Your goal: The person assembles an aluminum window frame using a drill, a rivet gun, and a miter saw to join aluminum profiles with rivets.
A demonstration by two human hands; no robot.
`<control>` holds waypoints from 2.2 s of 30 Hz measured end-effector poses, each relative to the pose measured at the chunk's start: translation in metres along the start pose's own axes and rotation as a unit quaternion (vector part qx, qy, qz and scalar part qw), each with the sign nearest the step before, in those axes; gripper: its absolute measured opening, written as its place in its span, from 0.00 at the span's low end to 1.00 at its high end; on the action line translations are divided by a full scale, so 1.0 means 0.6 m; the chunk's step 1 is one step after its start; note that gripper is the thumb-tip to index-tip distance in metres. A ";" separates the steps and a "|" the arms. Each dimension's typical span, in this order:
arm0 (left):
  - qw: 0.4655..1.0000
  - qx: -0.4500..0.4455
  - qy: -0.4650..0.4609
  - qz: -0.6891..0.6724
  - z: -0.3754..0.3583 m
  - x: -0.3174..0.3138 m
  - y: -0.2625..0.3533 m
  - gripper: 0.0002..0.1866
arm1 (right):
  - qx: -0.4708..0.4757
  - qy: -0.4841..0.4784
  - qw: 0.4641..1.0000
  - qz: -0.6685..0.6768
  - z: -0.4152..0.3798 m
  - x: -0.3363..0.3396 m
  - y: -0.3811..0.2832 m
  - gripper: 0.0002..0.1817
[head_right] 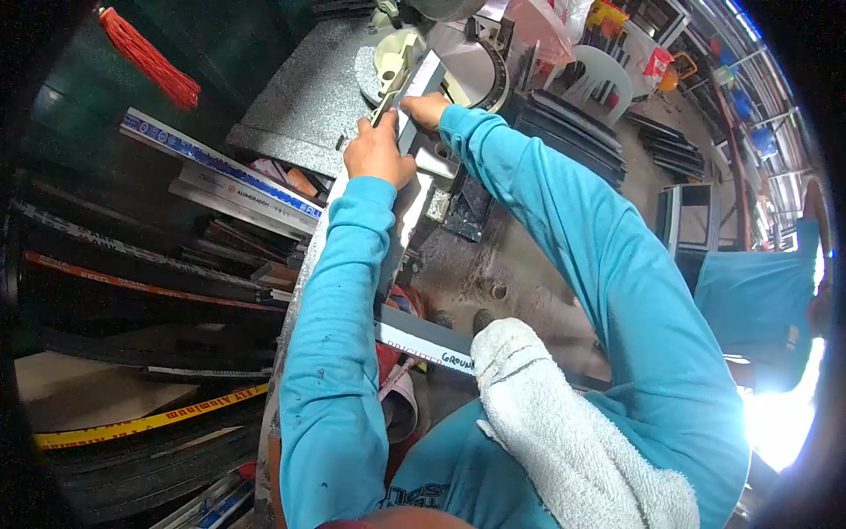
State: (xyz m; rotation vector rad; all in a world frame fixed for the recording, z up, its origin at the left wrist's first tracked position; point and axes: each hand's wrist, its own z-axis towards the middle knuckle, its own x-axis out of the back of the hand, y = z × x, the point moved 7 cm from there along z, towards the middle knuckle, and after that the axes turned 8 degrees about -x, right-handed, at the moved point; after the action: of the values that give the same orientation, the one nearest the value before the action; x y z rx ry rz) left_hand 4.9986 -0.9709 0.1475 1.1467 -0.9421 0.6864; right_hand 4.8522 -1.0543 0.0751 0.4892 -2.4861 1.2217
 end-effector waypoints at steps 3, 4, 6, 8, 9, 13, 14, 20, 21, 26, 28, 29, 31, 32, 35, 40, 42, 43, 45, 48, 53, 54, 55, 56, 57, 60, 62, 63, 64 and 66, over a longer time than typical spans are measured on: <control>1.000 0.000 -0.005 -0.003 0.004 -0.003 -0.002 0.37 | -0.015 0.001 1.000 -0.008 0.007 -0.004 0.004 0.26; 1.000 -0.001 -0.007 -0.003 0.009 -0.003 -0.004 0.37 | -0.020 0.001 1.000 -0.008 0.013 -0.004 0.003 0.27; 1.000 -0.001 -0.002 -0.011 0.008 -0.004 -0.004 0.37 | -0.012 0.013 1.000 0.003 -0.004 -0.002 -0.002 0.29; 1.000 -0.007 0.005 -0.020 0.012 -0.007 -0.007 0.37 | -0.019 0.025 0.999 0.023 -0.029 -0.003 -0.013 0.30; 1.000 -0.012 0.006 -0.020 0.009 -0.002 -0.004 0.37 | -0.013 0.024 0.998 0.056 -0.026 -0.008 -0.012 0.30; 0.981 -0.073 0.091 0.155 0.010 0.022 0.041 0.37 | 0.029 0.066 0.997 -0.004 -0.011 0.000 -0.019 0.30; 0.973 -0.081 0.110 0.184 0.015 0.021 0.048 0.37 | 0.036 0.059 0.997 0.022 0.014 -0.011 -0.009 0.30; 0.991 -0.037 0.060 0.113 0.011 -0.004 0.045 0.36 | 0.016 0.043 0.999 -0.015 -0.025 -0.003 -0.021 0.34; 0.989 -0.040 0.064 0.126 0.009 0.001 0.048 0.37 | 0.008 0.041 0.999 -0.006 -0.025 -0.004 -0.020 0.36; 0.981 -0.063 0.099 0.152 0.021 -0.002 0.054 0.32 | -0.017 0.066 0.998 0.011 0.035 -0.015 0.004 0.47; 0.970 -0.086 0.109 0.197 0.033 0.001 0.056 0.28 | -0.009 0.051 0.998 0.017 0.041 -0.019 0.007 0.49; 0.975 -0.077 0.110 0.176 0.034 0.003 0.054 0.27 | -0.016 0.056 0.998 0.018 0.042 -0.017 0.008 0.49; 0.983 -0.061 0.111 0.133 0.034 0.001 0.051 0.25 | -0.032 0.066 0.997 0.019 0.040 -0.017 0.010 0.50; 0.986 -0.054 0.100 0.125 0.039 -0.002 0.046 0.25 | -0.017 0.103 0.994 0.021 0.030 -0.014 0.006 0.44; 0.987 -0.036 0.083 0.136 0.042 -0.004 0.044 0.25 | 0.024 -0.052 0.998 -0.011 -0.009 -0.007 -0.015 0.35; 0.984 -0.039 0.089 0.149 0.042 0.000 0.046 0.25 | 0.279 -0.039 0.941 -0.187 -0.135 0.125 -0.076 0.27; 0.986 -0.029 0.076 0.145 0.037 0.001 0.048 0.25 | 0.433 0.063 0.890 -0.126 -0.256 0.228 -0.145 0.21; 0.986 -0.027 0.075 0.144 0.041 0.006 0.052 0.25 | 0.432 0.063 0.898 -0.054 -0.286 0.256 -0.168 0.19; 0.987 -0.033 0.068 0.142 0.044 -0.001 0.051 0.26 | 0.458 0.202 0.845 -0.189 -0.263 0.240 -0.169 0.20; 0.988 -0.033 0.044 0.147 0.046 -0.003 0.044 0.28 | 0.184 0.010 0.957 -0.226 -0.097 0.106 -0.075 0.29; 0.985 -0.050 0.068 0.152 0.050 -0.001 0.034 0.30 | 0.142 0.057 0.981 -0.118 -0.088 0.014 0.011 0.32; 0.985 -0.071 0.056 0.150 0.053 -0.010 0.029 0.30 | 0.236 0.057 0.960 -0.142 -0.149 0.050 0.026 0.31; 0.978 -0.105 0.112 0.142 0.052 -0.013 0.026 0.29 | 0.319 0.054 0.931 -0.167 -0.229 0.092 0.035 0.29; 0.979 -0.076 0.096 0.164 0.049 -0.008 0.032 0.27 | 0.344 0.093 0.916 -0.186 -0.284 0.167 0.071 0.29; 0.978 -0.086 0.096 0.162 0.053 -0.010 0.031 0.27 | 0.375 0.124 0.894 -0.212 -0.347 0.241 0.119 0.29; 0.981 -0.095 0.072 0.151 0.055 -0.016 0.034 0.31 | 0.147 0.401 0.891 -0.156 -0.489 0.460 0.408 0.33; 0.979 -0.105 0.098 0.147 0.054 -0.017 0.022 0.30 | 0.024 0.419 0.872 -0.253 -0.590 0.502 0.582 0.39; 0.971 -0.082 0.091 0.206 0.052 -0.009 0.035 0.28 | -0.077 0.340 0.937 0.015 -0.585 0.502 0.775 0.38; 0.971 -0.082 0.097 0.202 0.051 -0.006 0.037 0.27 | -0.106 0.300 0.941 0.118 -0.609 0.469 0.790 0.38; 0.978 -0.091 0.078 0.169 0.047 -0.001 0.050 0.27 | -0.179 0.242 0.899 0.318 -0.662 0.400 0.816 0.39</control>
State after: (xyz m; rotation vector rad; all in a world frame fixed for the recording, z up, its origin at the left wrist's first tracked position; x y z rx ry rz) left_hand 4.9657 -0.9892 0.1635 0.7666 -1.0528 0.9294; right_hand 4.4788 -0.4927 0.0707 -0.6956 -2.3815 0.8762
